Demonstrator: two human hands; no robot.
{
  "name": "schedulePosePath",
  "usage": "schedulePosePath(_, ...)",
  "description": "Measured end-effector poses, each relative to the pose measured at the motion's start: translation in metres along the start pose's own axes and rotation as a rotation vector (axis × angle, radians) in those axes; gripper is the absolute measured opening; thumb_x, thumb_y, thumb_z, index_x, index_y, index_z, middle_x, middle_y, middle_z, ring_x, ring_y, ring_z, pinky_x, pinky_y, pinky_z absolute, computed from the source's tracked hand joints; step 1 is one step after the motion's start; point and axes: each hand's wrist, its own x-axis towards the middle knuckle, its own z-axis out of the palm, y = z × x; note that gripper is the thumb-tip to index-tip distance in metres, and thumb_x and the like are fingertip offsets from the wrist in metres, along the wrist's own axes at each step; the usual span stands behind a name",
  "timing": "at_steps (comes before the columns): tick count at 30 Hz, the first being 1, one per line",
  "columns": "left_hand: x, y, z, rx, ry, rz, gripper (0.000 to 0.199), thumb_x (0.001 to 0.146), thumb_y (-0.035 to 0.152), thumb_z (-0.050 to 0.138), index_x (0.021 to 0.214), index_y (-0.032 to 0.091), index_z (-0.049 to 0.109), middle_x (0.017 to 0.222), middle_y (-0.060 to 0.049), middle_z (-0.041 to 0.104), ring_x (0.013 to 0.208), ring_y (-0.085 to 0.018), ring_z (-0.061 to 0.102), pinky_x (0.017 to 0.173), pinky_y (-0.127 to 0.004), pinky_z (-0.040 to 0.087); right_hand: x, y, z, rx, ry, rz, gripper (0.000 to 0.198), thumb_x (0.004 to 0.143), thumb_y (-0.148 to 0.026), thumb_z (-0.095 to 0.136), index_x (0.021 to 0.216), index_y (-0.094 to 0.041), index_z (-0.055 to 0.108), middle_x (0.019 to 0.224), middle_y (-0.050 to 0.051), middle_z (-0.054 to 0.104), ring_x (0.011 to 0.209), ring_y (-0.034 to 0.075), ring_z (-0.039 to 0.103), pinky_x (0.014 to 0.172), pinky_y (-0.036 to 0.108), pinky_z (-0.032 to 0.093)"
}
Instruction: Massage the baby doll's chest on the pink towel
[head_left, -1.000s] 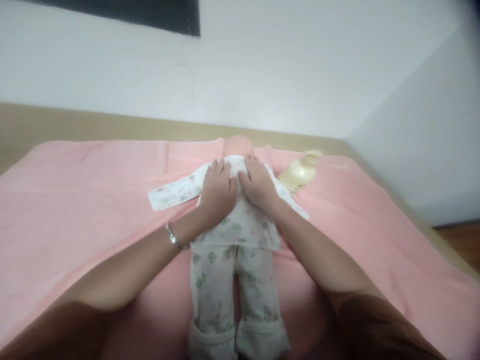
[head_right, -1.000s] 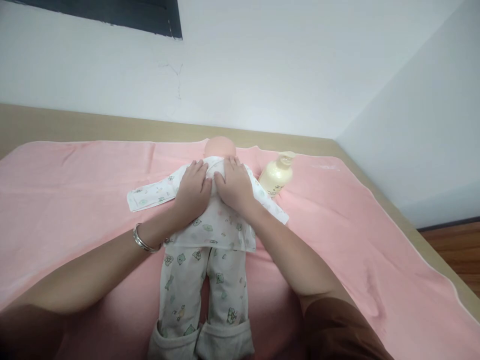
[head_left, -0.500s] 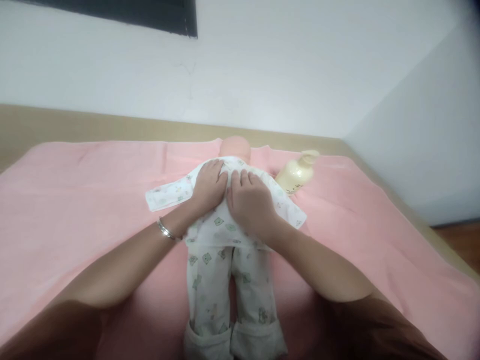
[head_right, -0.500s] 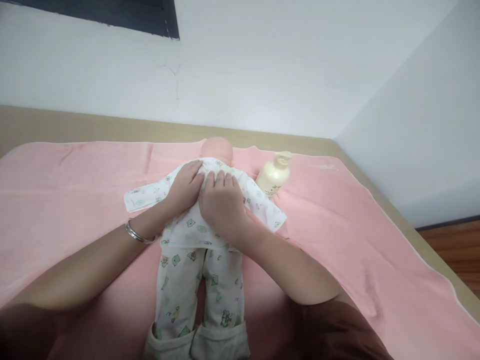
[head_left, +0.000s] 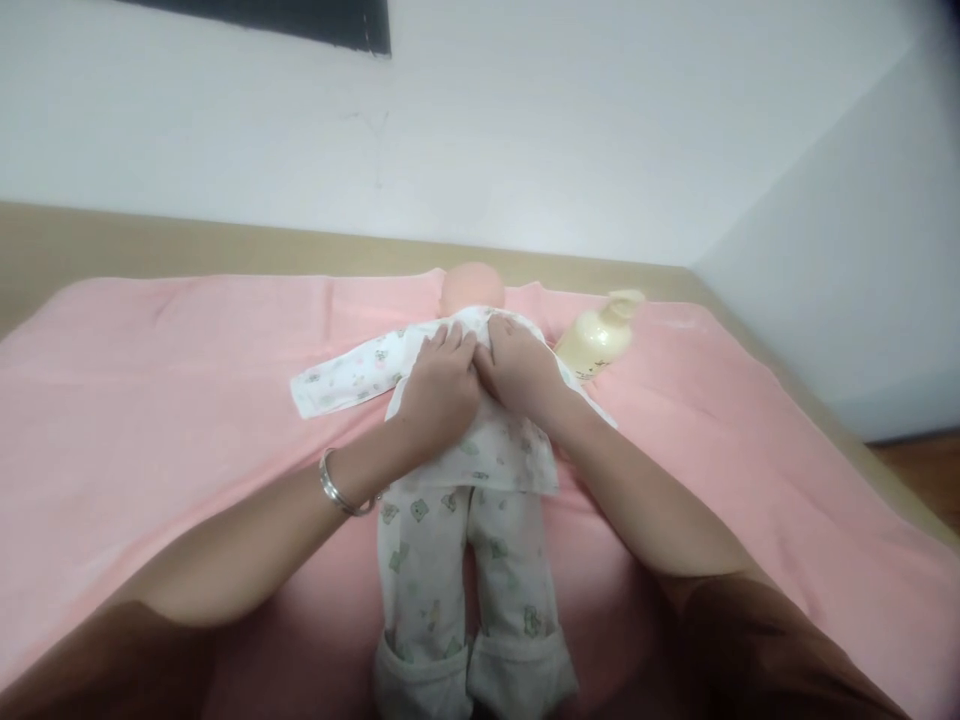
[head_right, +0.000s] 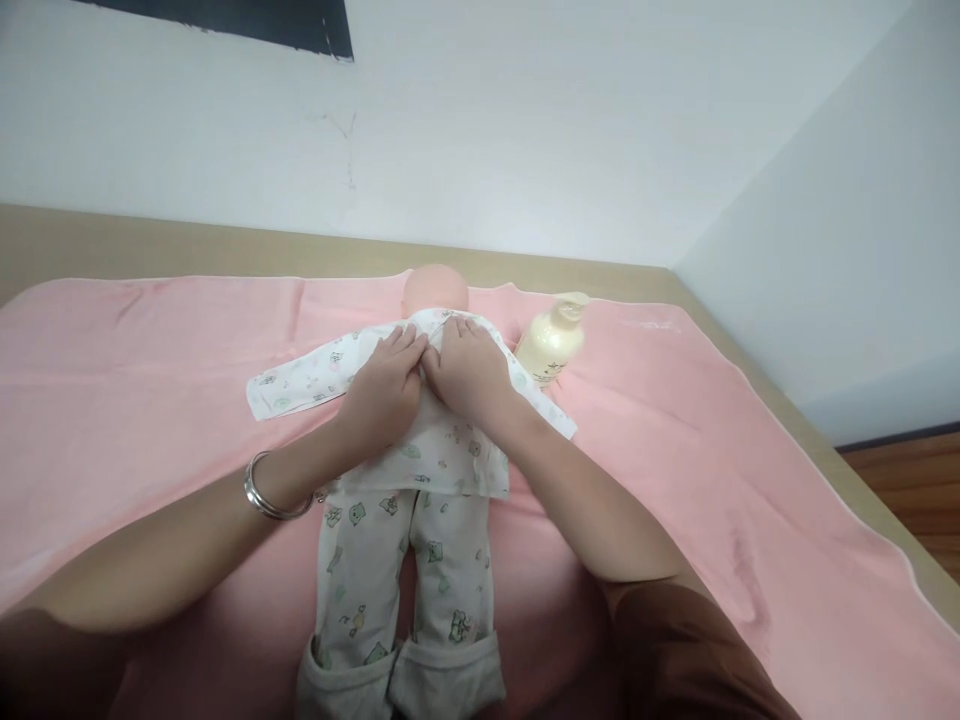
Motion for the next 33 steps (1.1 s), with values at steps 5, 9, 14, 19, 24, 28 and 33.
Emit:
schedulePosePath(5,0.017,-0.008,-0.006,-0.088,-0.092,-0.116,0.056,0.093,0.018,0.029,0.143,0.006,0.052,0.157,-0.015,0.046,0.152,-0.031,0.034,0.127,-0.053,0.029,-0.017,-0.017,-0.005,-0.202,0.054,-0.089,0.040,0.103,-0.026,0.027,0.101,-0.009,0.063,0.099,0.019,0.070,0.098,0.032,0.063,0.089,0.042,0.049)
schedulePosePath(9,0.026,-0.024,0.002,-0.156,-0.047,-0.163,0.063,0.089,0.023,0.032,0.147,0.006,0.046,0.159,-0.014,0.042,0.153,-0.029,0.032,0.130,-0.053,0.021,-0.031,-0.029,-0.009,-0.281,0.066,-0.076,0.045,0.104,-0.028,0.027,0.109,-0.001,0.063,0.103,0.024,0.068,0.103,0.035,0.062,0.092,0.044,0.048)
schedulePosePath(14,0.027,-0.031,0.010,-0.189,0.007,-0.161,0.066,0.085,0.028,0.031,0.144,0.007,0.050,0.157,-0.012,0.046,0.151,-0.027,0.036,0.130,-0.049,0.021,-0.027,-0.026,-0.007,-0.198,0.040,-0.092,0.045,0.104,-0.029,0.029,0.109,-0.003,0.066,0.110,0.024,0.070,0.108,0.035,0.063,0.095,0.045,0.050)
schedulePosePath(19,0.027,-0.030,0.010,-0.196,0.036,-0.159,0.062,0.085,0.028,0.034,0.141,0.010,0.053,0.154,-0.011,0.050,0.148,-0.026,0.039,0.130,-0.048,0.023,-0.013,-0.015,0.002,-0.078,0.045,-0.001,0.046,0.100,-0.028,0.037,0.127,0.003,0.057,0.143,0.027,0.055,0.137,0.039,0.049,0.111,0.050,0.043)
schedulePosePath(24,0.022,-0.024,0.011,-0.122,0.042,-0.155,0.057,0.091,0.028,0.034,0.142,0.011,0.052,0.155,-0.013,0.048,0.150,-0.028,0.036,0.130,-0.052,0.021,0.002,0.000,0.002,0.085,-0.017,0.069,0.045,0.100,-0.037,0.038,0.124,-0.006,0.061,0.139,0.021,0.061,0.133,0.037,0.053,0.112,0.053,0.043)
schedulePosePath(28,0.014,-0.016,0.012,-0.102,0.047,-0.153,0.056,0.096,0.028,0.032,0.145,0.007,0.046,0.159,-0.018,0.041,0.153,-0.032,0.030,0.128,-0.058,0.020,0.008,0.007,0.005,0.077,-0.022,0.036,0.050,0.101,-0.034,0.033,0.130,-0.002,0.057,0.142,0.024,0.057,0.136,0.036,0.051,0.116,0.051,0.039)
schedulePosePath(33,0.018,-0.018,0.011,-0.187,0.038,-0.238,0.056,0.093,0.028,0.038,0.146,0.012,0.048,0.160,-0.015,0.041,0.153,-0.032,0.030,0.130,-0.056,0.021,0.004,0.003,0.004,-0.054,-0.057,-0.032,0.059,0.104,-0.033,0.029,0.144,0.008,0.043,0.150,0.029,0.047,0.143,0.039,0.042,0.120,0.051,0.032)
